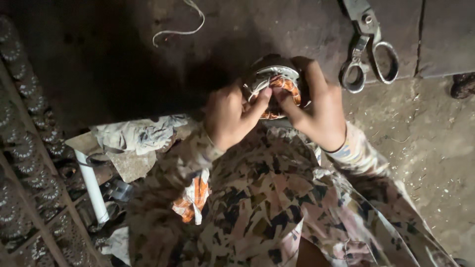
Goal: The person winds white thread around a copper-wound stator core held in the left hand, then uses scissors to cut the thread and places the finished unit on the table. The person then picks up another stator core and begins winding thread around it.
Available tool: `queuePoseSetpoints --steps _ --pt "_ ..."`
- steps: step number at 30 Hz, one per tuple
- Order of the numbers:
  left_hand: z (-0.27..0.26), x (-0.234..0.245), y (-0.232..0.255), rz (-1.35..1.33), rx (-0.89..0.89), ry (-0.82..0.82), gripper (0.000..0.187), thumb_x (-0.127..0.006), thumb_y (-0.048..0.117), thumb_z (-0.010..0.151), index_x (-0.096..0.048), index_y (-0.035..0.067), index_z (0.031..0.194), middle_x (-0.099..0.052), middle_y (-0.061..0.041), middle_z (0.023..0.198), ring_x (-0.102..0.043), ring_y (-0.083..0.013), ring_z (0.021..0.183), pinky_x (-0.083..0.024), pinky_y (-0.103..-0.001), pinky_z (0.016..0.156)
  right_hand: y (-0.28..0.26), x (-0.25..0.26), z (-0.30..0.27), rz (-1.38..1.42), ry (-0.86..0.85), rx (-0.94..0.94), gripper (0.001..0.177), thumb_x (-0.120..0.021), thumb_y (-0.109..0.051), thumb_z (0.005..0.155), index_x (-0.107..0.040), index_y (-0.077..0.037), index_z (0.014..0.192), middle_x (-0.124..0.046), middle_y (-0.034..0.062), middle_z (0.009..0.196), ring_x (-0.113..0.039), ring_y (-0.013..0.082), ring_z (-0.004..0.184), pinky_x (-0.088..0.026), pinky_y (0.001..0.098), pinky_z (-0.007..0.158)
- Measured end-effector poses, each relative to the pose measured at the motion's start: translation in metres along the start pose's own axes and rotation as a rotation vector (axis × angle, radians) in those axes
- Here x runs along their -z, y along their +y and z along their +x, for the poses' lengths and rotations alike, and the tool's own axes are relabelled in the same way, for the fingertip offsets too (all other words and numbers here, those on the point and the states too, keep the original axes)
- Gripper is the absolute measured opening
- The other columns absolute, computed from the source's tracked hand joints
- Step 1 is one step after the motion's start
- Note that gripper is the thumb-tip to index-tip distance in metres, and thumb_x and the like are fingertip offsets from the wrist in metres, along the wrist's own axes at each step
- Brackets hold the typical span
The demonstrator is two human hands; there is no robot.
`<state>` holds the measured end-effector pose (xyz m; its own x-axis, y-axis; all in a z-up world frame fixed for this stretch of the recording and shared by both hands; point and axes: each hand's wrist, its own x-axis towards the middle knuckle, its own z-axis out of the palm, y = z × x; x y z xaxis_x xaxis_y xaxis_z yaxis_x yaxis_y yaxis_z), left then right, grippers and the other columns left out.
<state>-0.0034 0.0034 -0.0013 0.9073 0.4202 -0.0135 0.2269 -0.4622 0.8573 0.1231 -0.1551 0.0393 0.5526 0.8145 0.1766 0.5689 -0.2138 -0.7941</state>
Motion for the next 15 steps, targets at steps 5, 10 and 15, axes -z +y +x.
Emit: queuePoseSetpoints --steps 5,10,15 --pt "-0.008 0.031 0.01 -0.022 -0.413 -0.176 0.045 -0.078 0.033 0.086 -0.064 -0.009 0.096 -0.072 -0.019 0.08 -0.073 -0.0273 0.062 -0.06 -0.036 0.059 -0.015 0.031 -0.017 0.006 -0.187 0.125 0.06 -0.07 -0.003 0.082 -0.045 0.005 0.136 -0.073 0.0229 0.109 -0.078 0.0317 0.091 -0.064 0.0351 0.077" --pt "-0.043 0.058 0.055 0.164 -0.564 -0.222 0.056 -0.083 0.034 0.077 -0.062 -0.014 0.096 -0.066 -0.025 0.079 -0.068 -0.0368 0.068 -0.056 -0.046 0.065 -0.041 0.066 -0.046 -0.064 -0.175 0.32 0.067 -0.081 -0.017 0.077 -0.043 0.007 0.127 -0.071 0.0268 0.105 -0.077 0.0342 0.087 -0.061 0.0372 0.071" --pt "-0.021 0.066 0.072 0.151 -0.611 -0.077 0.053 -0.078 0.035 0.084 -0.059 -0.012 0.101 -0.068 -0.023 0.08 -0.069 -0.0322 0.063 -0.058 -0.04 0.06 -0.04 0.056 -0.035 0.14 -0.06 0.295 0.063 -0.074 -0.003 0.083 -0.036 0.006 0.133 -0.062 0.0252 0.118 -0.072 0.0344 0.099 -0.062 0.0412 0.081"
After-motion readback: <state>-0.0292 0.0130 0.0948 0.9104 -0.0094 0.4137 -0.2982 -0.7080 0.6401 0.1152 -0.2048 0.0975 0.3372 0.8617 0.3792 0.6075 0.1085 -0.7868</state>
